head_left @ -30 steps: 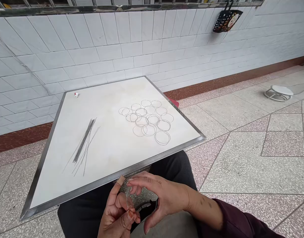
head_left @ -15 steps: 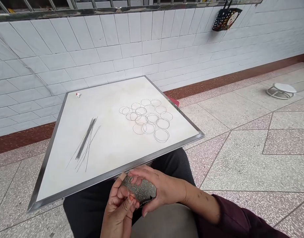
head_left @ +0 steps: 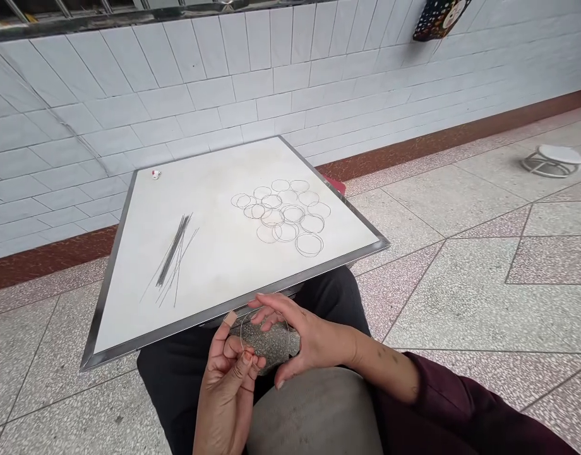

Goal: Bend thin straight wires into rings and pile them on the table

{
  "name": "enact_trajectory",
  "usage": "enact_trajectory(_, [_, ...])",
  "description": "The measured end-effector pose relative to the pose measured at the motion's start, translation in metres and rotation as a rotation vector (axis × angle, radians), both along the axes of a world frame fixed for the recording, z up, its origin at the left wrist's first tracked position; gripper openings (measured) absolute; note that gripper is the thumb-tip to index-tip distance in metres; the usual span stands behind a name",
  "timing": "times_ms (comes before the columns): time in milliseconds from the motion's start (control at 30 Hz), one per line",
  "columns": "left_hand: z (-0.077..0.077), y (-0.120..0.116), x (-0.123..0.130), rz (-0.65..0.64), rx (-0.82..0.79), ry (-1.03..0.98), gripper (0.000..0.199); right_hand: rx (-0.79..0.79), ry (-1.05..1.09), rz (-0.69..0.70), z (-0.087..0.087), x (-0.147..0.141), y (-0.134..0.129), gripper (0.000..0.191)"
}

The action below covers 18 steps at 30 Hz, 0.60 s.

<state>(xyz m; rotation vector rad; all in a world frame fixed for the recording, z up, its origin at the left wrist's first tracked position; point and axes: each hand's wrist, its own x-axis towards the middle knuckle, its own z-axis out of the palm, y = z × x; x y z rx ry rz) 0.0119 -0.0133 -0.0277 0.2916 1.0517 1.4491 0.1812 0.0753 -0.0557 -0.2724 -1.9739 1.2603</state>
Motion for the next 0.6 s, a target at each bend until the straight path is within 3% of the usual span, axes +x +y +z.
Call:
enact_trajectory(367, [-0.009,0.004,-0.001,-0.025,0.006,-0.027,0.060,0.011,-0.034,-0.052,-0.006,-0.001,0.004,0.109])
enact_trajectory(500, [-0.013,0.007,-0.001,0.008,-0.013,-0.089,0.055,0.202,-0.114,-0.205,-0.006,0.001,0.005,0.095])
enact_trajectory(600, [-0.016,0.009,-0.001,0.033,-0.032,-0.130,0.055,0.378,-0.130,-0.352,-0.007,-0.002,0.004,0.060])
